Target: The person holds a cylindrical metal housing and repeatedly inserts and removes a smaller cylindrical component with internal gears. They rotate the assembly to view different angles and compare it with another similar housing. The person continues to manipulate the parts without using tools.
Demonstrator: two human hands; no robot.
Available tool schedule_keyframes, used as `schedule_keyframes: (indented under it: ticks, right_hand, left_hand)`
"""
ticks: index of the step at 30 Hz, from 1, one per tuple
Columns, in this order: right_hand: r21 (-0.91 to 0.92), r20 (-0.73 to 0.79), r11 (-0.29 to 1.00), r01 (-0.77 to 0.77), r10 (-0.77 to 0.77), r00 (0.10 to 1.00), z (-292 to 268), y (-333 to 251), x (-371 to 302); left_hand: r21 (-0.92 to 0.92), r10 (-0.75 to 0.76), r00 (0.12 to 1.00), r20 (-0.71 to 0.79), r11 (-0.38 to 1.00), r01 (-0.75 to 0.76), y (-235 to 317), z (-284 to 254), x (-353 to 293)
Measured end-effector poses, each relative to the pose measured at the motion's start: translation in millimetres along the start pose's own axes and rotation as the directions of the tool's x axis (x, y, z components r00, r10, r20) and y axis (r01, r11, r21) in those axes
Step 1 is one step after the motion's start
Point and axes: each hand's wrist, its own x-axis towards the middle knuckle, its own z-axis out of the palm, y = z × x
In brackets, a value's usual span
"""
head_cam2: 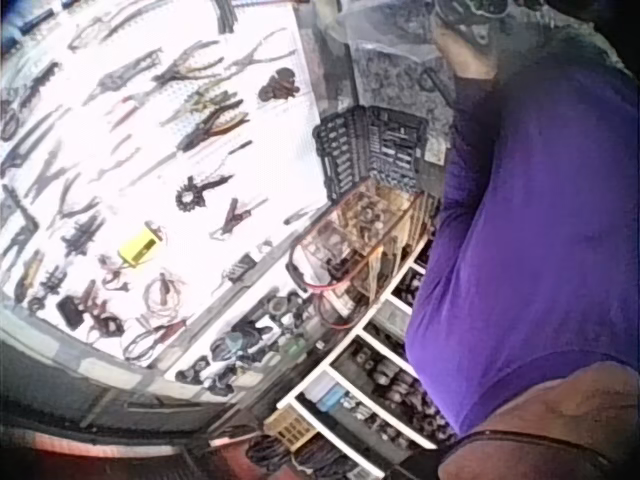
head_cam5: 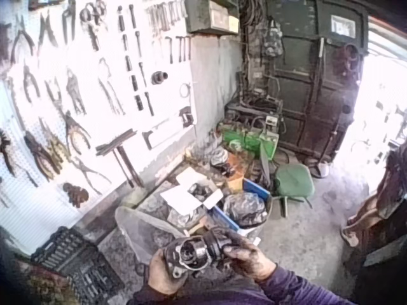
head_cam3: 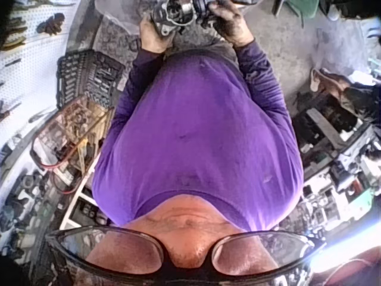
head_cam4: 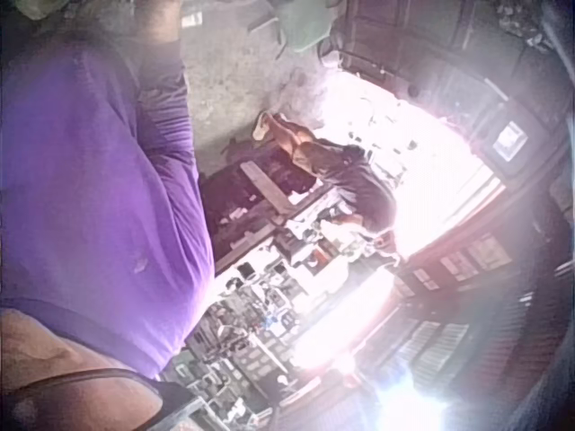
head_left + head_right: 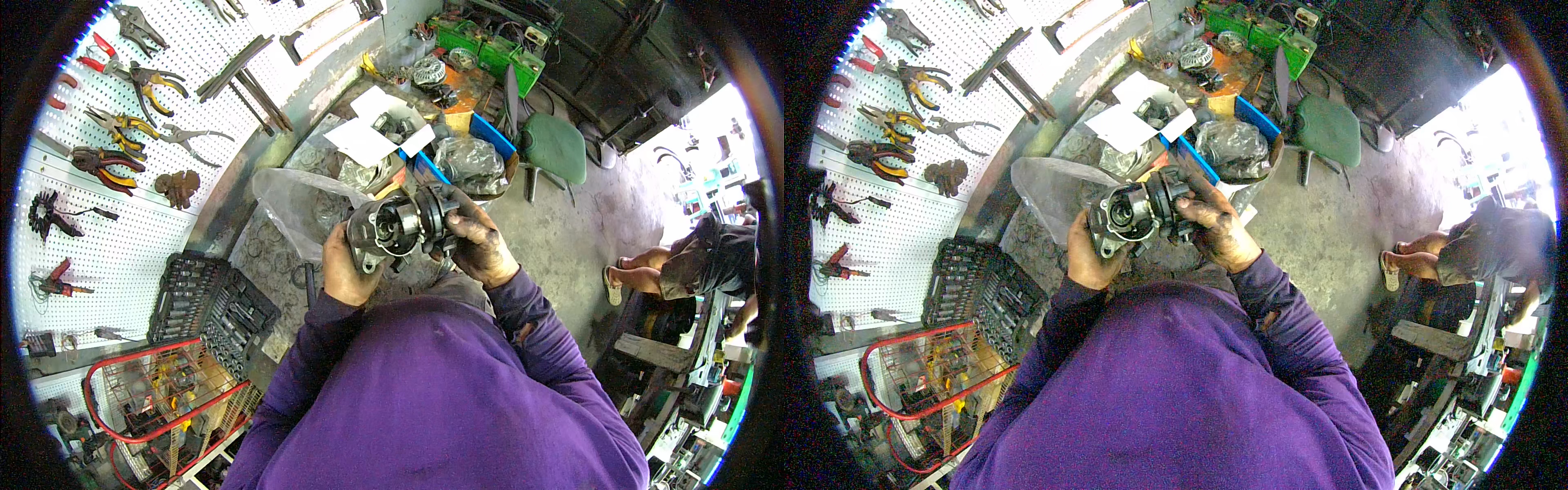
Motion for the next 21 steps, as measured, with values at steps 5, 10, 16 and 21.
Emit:
schedule_keyframes:
  ticks: [5, 10, 16, 21]
  right_hand:
    - [0.281, 0.045, 0.959, 0.019, -0.033, 0.998, -10, 3, 1]
    - [0.388, -0.011, 0.921, 0.036, -0.035, 0.999, -19, 6, 1]
    - [0.451, -0.039, 0.892, 0.007, 0.012, 0.999, -21, 18, -1]
    - [0.443, -0.062, 0.897, 0.000, 0.031, 0.998, -21, 23, 1]
  left_hand:
    - [0.326, 0.188, 0.982, 0.006, 0.928, -0.180, -7, -5, -2]
    - [0.519, 0.283, 0.953, 0.110, 0.801, -0.298, -5, -5, -8]
    - [0.038, -0.046, 0.997, -0.067, 0.998, 0.049, -1, -2, 0]
    - [0.369, 0.139, 0.989, 0.039, 0.918, -0.144, -6, -13, 2]
